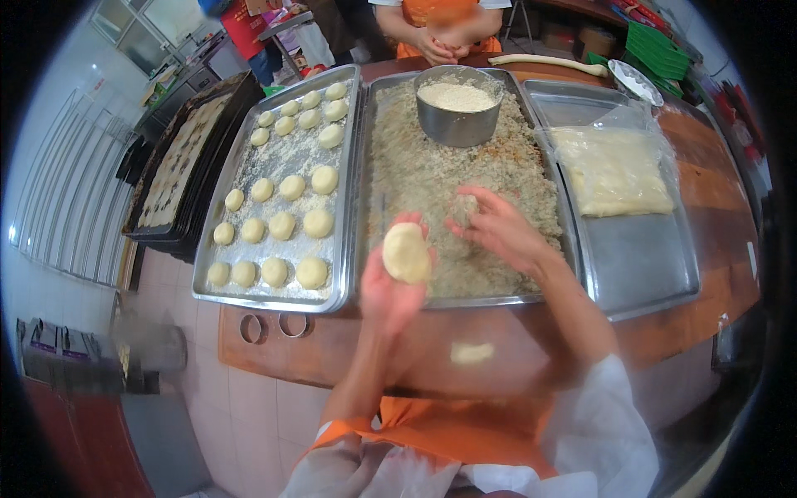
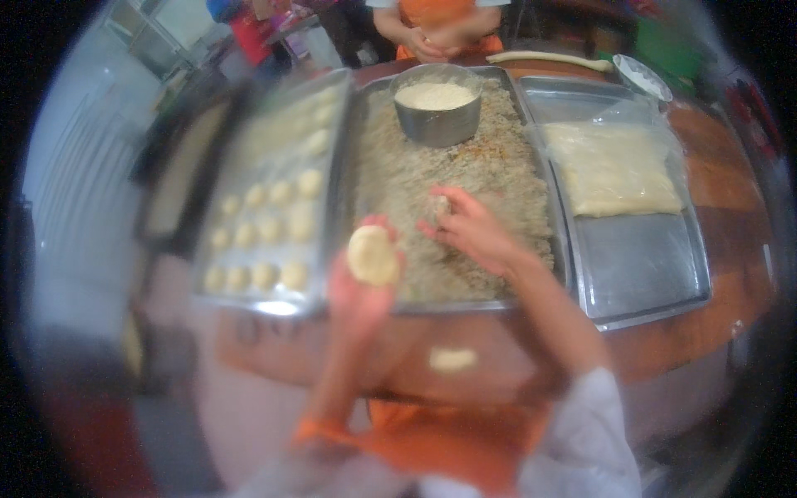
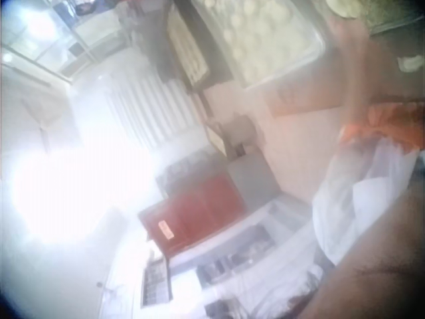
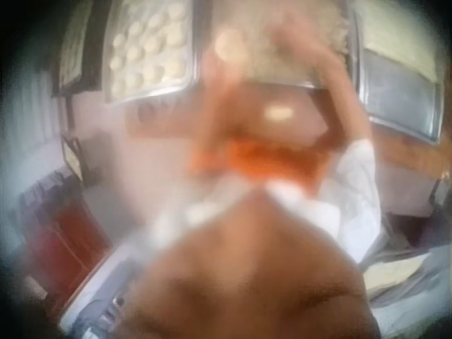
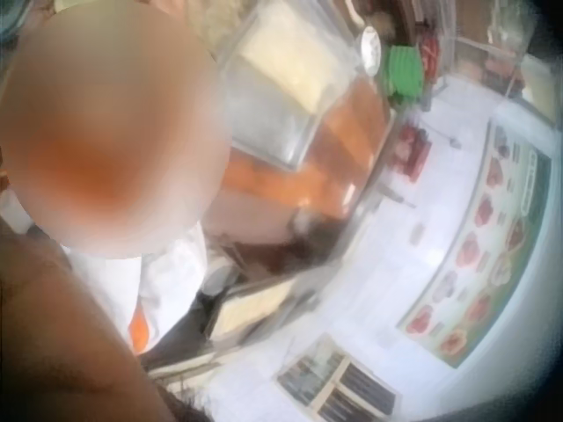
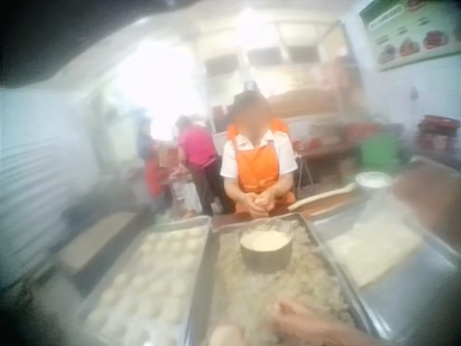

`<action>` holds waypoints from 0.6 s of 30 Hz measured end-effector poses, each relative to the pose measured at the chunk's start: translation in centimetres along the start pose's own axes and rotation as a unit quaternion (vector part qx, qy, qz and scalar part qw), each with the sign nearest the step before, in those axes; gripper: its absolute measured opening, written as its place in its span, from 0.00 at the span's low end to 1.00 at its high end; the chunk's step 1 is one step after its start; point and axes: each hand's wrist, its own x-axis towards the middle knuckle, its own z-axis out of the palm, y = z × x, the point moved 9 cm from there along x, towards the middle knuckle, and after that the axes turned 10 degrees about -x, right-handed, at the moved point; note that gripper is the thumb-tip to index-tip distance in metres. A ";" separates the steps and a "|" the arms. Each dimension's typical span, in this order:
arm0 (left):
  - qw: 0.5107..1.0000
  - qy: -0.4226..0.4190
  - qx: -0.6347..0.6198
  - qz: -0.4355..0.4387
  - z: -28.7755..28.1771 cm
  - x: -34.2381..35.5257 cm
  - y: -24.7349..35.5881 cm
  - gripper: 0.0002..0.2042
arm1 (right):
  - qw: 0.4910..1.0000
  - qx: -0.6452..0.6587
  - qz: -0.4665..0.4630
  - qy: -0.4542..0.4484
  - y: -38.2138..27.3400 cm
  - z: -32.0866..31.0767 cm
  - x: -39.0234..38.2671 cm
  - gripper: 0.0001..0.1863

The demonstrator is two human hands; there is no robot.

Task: The person forms dough buns by hand, filling them with a mixture from a tray and placing them onto a baking sheet. The person also rolls a long piece of dough and portions it before filling.

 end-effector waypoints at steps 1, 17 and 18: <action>0.999 0.024 0.024 0.018 -0.6 0.5 0.1 0.21 | 0.997 -0.067 -0.025 0.010 -0.1 0.0 -0.3 0.21; 0.857 -0.003 0.496 0.142 0.9 -0.3 0.3 0.18 | 0.921 -0.334 -0.198 0.025 -1.9 4.3 -3.8 0.20; 0.844 -0.005 0.520 0.130 0.9 -0.2 0.5 0.18 | 0.928 -0.315 -0.199 0.008 -1.8 4.5 -3.9 0.20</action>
